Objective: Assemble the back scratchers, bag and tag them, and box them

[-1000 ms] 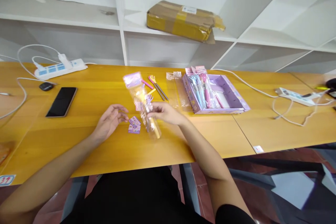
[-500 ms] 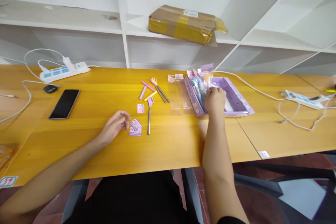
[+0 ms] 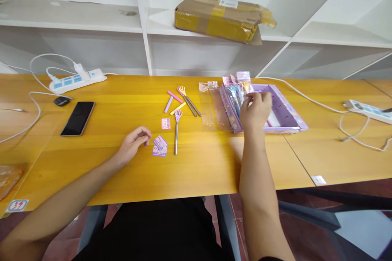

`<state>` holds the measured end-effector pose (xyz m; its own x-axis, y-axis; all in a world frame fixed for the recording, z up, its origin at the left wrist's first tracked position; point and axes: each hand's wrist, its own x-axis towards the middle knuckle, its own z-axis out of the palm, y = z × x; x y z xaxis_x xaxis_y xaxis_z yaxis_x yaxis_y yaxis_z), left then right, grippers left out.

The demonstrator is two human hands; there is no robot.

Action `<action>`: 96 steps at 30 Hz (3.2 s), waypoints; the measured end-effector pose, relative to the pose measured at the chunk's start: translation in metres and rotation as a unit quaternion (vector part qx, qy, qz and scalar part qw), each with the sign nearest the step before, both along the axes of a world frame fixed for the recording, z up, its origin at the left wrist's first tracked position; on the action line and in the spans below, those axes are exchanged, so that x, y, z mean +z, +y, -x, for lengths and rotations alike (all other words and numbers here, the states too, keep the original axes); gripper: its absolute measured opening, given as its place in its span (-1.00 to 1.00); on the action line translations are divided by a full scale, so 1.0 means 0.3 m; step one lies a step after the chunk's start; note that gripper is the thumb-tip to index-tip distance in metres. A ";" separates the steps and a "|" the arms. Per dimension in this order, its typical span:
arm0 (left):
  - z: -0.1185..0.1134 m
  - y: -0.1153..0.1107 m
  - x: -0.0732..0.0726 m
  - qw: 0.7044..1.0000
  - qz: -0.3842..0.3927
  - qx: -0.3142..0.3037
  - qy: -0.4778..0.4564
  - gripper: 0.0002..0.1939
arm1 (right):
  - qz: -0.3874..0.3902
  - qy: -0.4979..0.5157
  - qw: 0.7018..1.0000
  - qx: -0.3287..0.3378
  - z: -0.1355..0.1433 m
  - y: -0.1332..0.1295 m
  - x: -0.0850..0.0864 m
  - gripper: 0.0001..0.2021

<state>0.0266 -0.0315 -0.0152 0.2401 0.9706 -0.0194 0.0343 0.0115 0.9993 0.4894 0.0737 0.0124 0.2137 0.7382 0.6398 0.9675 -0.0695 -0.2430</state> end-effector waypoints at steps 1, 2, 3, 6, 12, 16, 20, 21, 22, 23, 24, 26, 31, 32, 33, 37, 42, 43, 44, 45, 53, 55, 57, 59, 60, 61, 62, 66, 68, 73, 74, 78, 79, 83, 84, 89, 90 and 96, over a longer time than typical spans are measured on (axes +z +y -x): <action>0.002 0.002 0.004 1.000 0.000 0.004 0.006 -0.91 | 0.013 0.011 0.999 0.034 0.029 0.003 0.000 -0.68; 0.004 0.005 0.007 1.000 0.001 0.007 0.006 -0.90 | 0.033 0.022 0.996 0.075 0.062 0.006 -0.003 -0.70; 0.006 0.006 0.010 1.000 0.001 0.009 0.006 -0.90 | 0.055 0.030 0.991 0.117 0.100 0.007 -0.010 -0.72; 0.009 0.011 0.015 1.000 0.000 0.009 0.013 -0.89 | 0.121 0.026 0.966 0.228 0.228 -0.003 -0.042 -0.69; -0.006 0.019 -0.013 0.999 0.021 0.029 0.014 -0.93 | 0.233 -0.143 0.862 0.428 0.461 -0.068 -0.065 -0.52; -0.037 0.060 -0.020 0.996 0.074 0.015 0.043 -0.92 | 0.248 -0.276 0.822 0.431 0.541 -0.087 -0.045 -0.64; -0.077 0.214 0.016 0.972 -0.066 -0.010 0.224 -0.92 | 0.238 -0.301 0.819 0.426 0.553 -0.092 -0.038 -0.75; -0.091 0.268 0.024 0.955 -0.109 0.006 0.276 -0.92 | 0.238 -0.299 0.819 0.428 0.550 -0.093 -0.039 -0.75; -0.107 0.322 0.029 0.939 -0.128 0.026 0.318 -0.92 | 0.240 -0.296 0.819 0.428 0.546 -0.093 -0.039 -0.76; -0.124 0.375 0.030 0.933 -0.133 0.038 0.332 -0.90 | 0.242 -0.293 0.820 0.429 0.542 -0.094 -0.039 -0.77; -0.141 0.424 0.029 0.929 -0.134 0.048 0.343 -0.86 | 0.245 -0.288 0.821 0.427 0.538 -0.094 -0.039 -0.78; -0.173 0.502 0.019 0.921 -0.138 0.068 0.358 -0.78 | 0.250 -0.275 0.827 0.423 0.531 -0.091 -0.037 -0.79; -0.179 0.568 0.016 0.908 -0.137 0.065 0.391 -0.74 | 0.219 -0.226 0.847 0.428 0.517 -0.074 -0.046 -0.80; -0.165 0.559 0.025 0.907 -0.134 0.056 0.396 -0.77 | 0.206 -0.216 0.852 0.431 0.512 -0.070 -0.050 -0.81; -0.147 0.542 0.036 0.906 -0.133 0.047 0.399 -0.80 | 0.193 -0.206 0.857 0.431 0.507 -0.066 -0.055 -0.81; -0.044 0.399 0.083 0.912 -0.120 0.009 0.392 -0.91 | 0.158 -0.169 0.879 0.416 0.484 -0.052 -0.059 -0.82; 0.095 0.175 0.068 0.946 -0.044 -0.012 0.320 -0.69 | 0.138 -0.139 0.890 0.411 0.474 -0.050 -0.047 -0.83; 0.115 0.145 0.057 0.957 -0.048 0.002 0.286 -0.67 | 0.136 -0.133 0.894 0.405 0.477 -0.052 -0.046 -0.82; 0.131 0.121 0.045 0.964 -0.062 0.016 0.259 -0.65 | 0.138 -0.127 0.901 0.392 0.481 -0.055 -0.047 -0.80; 0.144 0.104 0.035 0.965 -0.086 0.027 0.245 -0.62 | 0.144 -0.121 0.908 0.375 0.485 -0.058 -0.048 -0.79; 0.141 0.076 -0.002 0.945 -0.136 -0.018 0.298 -0.62 | 0.221 -0.104 0.911 0.332 0.489 -0.074 -0.058 -0.69; 0.137 0.077 -0.004 0.940 -0.151 -0.024 0.305 -0.58 | 0.217 -0.099 0.908 0.343 0.484 -0.070 -0.062 -0.66; 0.138 0.077 -0.002 0.932 -0.176 -0.024 0.315 -0.57 | 0.217 -0.100 0.906 0.350 0.481 -0.065 -0.067 -0.65; 0.141 0.078 0.003 0.924 -0.198 -0.025 0.325 -0.58 | 0.223 -0.105 0.904 0.350 0.480 -0.062 -0.071 -0.64; 0.143 0.078 0.006 0.922 -0.204 -0.026 0.329 -0.58 | 0.226 -0.108 0.904 0.347 0.481 -0.061 -0.071 -0.64; 0.143 0.078 0.009 0.920 -0.208 -0.028 0.330 -0.58 | 0.229 -0.111 0.904 0.344 0.482 -0.061 -0.071 -0.63; 0.143 0.078 0.011 0.920 -0.211 -0.031 0.329 -0.58 | 0.232 -0.114 0.904 0.342 0.483 -0.062 -0.070 -0.63; 0.137 0.074 0.011 0.919 -0.216 -0.045 0.328 -0.56 | 0.235 -0.134 0.902 0.338 0.492 -0.068 -0.063 -0.62; 0.136 0.073 0.008 0.917 -0.219 -0.047 0.330 -0.56 | 0.240 -0.145 0.899 0.336 0.495 -0.071 -0.059 -0.62; 0.137 0.072 0.005 0.917 -0.224 -0.038 0.327 -0.58 | 0.255 -0.185 0.892 0.324 0.489 -0.083 -0.048 -0.61; 0.136 0.070 0.005 0.917 -0.225 -0.034 0.326 -0.58 | 0.256 -0.194 0.891 0.322 0.487 -0.087 -0.045 -0.60; 0.129 0.055 0.012 0.913 -0.238 -0.007 0.331 -0.59 | 0.264 -0.219 0.884 0.319 0.492 -0.106 -0.027 -0.54; 0.127 0.050 0.014 0.910 -0.242 0.001 0.337 -0.59 | 0.267 -0.223 0.882 0.318 0.495 -0.111 -0.023 -0.53; 0.126 0.036 0.019 0.890 -0.271 0.018 0.366 -0.58 | 0.268 -0.233 0.882 0.311 0.505 -0.125 -0.015 -0.52; 0.127 0.034 0.019 0.885 -0.279 0.017 0.373 -0.57 | 0.264 -0.235 0.883 0.309 0.505 -0.126 -0.015 -0.52; 0.130 0.030 0.015 0.876 -0.281 -0.010 0.392 -0.58 | 0.242 -0.237 0.889 0.309 0.496 -0.130 -0.021 -0.53; 0.129 0.029 0.015 0.880 -0.275 -0.013 0.387 -0.58 | 0.240 -0.234 0.889 0.311 0.496 -0.132 -0.021 -0.54; 0.126 0.028 0.015 0.892 -0.269 0.004 0.364 -0.60 | 0.247 -0.240 0.883 0.320 0.518 -0.145 -0.014 -0.54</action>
